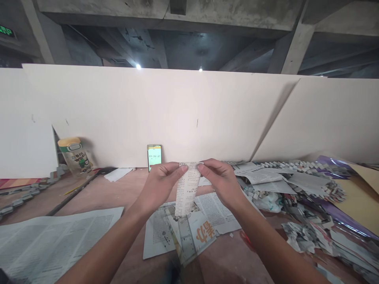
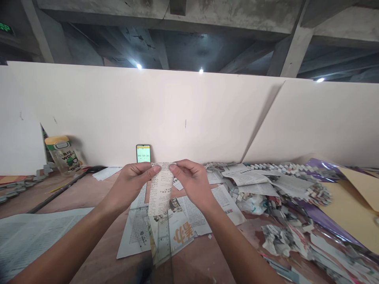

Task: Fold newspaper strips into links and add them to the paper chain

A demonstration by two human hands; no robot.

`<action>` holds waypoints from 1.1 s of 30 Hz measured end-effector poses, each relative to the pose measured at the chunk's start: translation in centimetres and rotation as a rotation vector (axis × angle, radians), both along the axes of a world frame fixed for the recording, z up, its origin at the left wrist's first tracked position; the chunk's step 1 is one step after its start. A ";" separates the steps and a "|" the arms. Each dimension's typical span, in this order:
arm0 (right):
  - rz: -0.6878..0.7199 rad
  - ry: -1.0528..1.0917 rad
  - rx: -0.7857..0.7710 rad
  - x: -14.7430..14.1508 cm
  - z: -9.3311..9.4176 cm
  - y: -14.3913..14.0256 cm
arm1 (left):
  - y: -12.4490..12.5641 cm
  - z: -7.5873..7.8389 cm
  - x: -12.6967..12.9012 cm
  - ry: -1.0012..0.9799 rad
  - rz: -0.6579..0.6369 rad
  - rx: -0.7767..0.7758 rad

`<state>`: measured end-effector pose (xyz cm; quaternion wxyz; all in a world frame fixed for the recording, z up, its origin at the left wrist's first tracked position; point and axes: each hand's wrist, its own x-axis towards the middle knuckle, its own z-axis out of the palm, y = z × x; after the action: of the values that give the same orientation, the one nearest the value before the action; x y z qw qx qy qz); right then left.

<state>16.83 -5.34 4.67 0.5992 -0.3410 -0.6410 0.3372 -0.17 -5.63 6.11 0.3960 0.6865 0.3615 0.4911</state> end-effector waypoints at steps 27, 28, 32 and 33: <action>-0.010 0.042 -0.021 0.1 -0.2 0.2 | -0.1 0.0 0.0 0.004 0.000 0.002; -0.009 0.042 -0.024 0.1 -0.2 0.2 | -0.1 0.0 0.0 0.003 -0.002 0.000; -0.011 0.046 -0.027 0.0 -0.2 0.2 | 0.0 0.0 0.0 0.005 -0.004 -0.003; -0.012 0.045 -0.026 0.0 -0.1 0.1 | 0.0 0.0 0.0 0.003 -0.004 -0.004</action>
<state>16.83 -5.21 4.52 0.6110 -0.3450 -0.6209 0.3496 -0.17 -5.66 6.07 0.3980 0.6871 0.3618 0.4885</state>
